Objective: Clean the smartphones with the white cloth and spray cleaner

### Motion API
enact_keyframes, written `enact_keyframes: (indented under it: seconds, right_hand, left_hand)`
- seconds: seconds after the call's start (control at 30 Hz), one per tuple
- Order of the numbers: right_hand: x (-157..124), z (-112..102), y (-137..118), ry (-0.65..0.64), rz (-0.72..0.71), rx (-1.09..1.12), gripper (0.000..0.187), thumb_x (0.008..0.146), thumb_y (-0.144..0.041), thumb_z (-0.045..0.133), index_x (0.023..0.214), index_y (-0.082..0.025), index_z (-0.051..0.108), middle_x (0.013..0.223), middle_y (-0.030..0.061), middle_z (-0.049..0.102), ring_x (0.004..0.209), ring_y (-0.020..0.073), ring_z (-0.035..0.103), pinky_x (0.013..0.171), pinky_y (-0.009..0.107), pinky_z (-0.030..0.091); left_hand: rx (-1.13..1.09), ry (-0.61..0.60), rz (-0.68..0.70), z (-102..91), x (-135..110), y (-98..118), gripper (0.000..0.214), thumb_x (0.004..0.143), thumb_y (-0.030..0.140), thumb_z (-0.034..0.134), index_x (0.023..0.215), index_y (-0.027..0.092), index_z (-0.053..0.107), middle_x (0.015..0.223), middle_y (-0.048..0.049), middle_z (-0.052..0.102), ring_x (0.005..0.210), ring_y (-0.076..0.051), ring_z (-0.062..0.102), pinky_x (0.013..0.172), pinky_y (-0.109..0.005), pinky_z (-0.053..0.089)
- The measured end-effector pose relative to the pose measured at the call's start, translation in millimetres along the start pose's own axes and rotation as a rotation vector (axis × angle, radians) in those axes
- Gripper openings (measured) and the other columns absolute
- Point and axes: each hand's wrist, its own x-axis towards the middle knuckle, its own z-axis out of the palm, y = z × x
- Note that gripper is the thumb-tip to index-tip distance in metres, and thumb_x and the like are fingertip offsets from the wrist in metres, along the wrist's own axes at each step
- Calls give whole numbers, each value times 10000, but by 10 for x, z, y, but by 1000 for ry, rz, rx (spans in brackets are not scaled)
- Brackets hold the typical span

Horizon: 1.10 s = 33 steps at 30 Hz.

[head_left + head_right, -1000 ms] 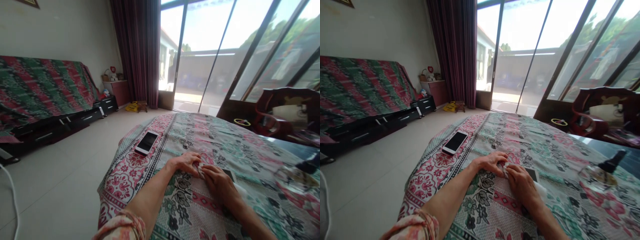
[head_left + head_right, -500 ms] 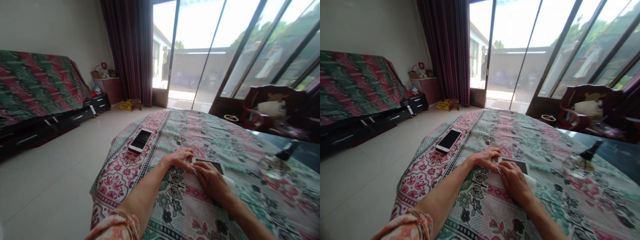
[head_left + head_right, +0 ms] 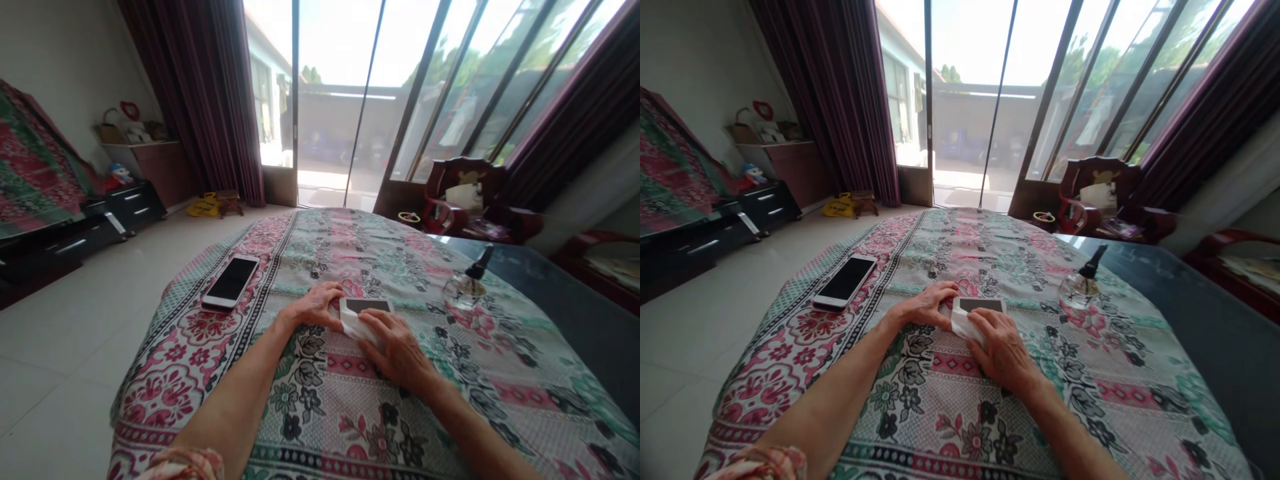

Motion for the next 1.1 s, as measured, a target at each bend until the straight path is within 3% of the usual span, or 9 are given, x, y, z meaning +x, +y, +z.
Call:
enact_keyframes:
  seconds: [0.13,0.3,0.57,0.83,1.1]
  right_hand:
    - [22,65,-37,-6,-5,-22,374,853,-260,561,1223,-216,541,1188,109,602,1056,259,553,913,429,434]
    - [26,67,-5,-10,14,-21,297,910,-202,448,1179,-196,575,1071,96,631,939,222,571,842,379,456]
    - [-16,-67,391,221,244,-130,267,851,-150,438,1060,-175,602,988,102,640,924,249,590,842,397,466]
    - [-9,-42,362,124,204,-148,246,847,-222,522,1059,-168,634,1121,98,629,1006,257,554,904,419,452]
    - [26,-52,324,63,183,-85,212,905,-230,485,806,-194,670,941,63,659,880,205,563,844,356,457]
  left_hand:
    - [69,37,14,47,-3,13,750,608,460,799,1273,241,531,1414,-91,428,1331,-310,355,1126,-435,267]
    - [85,36,25,28,-6,66,698,618,466,797,1233,230,563,1383,-98,450,1314,-312,377,1115,-427,288]
    - [43,6,17,-63,-46,87,658,571,292,801,1186,218,579,1395,-98,440,1311,-312,383,1115,-423,306]
    - [33,1,-6,-52,-41,76,670,569,314,820,1186,248,568,1409,-85,433,1319,-299,378,1113,-432,299]
    - [23,9,38,-38,-32,16,671,599,395,815,1207,240,579,1390,-83,446,1307,-292,390,1108,-407,304]
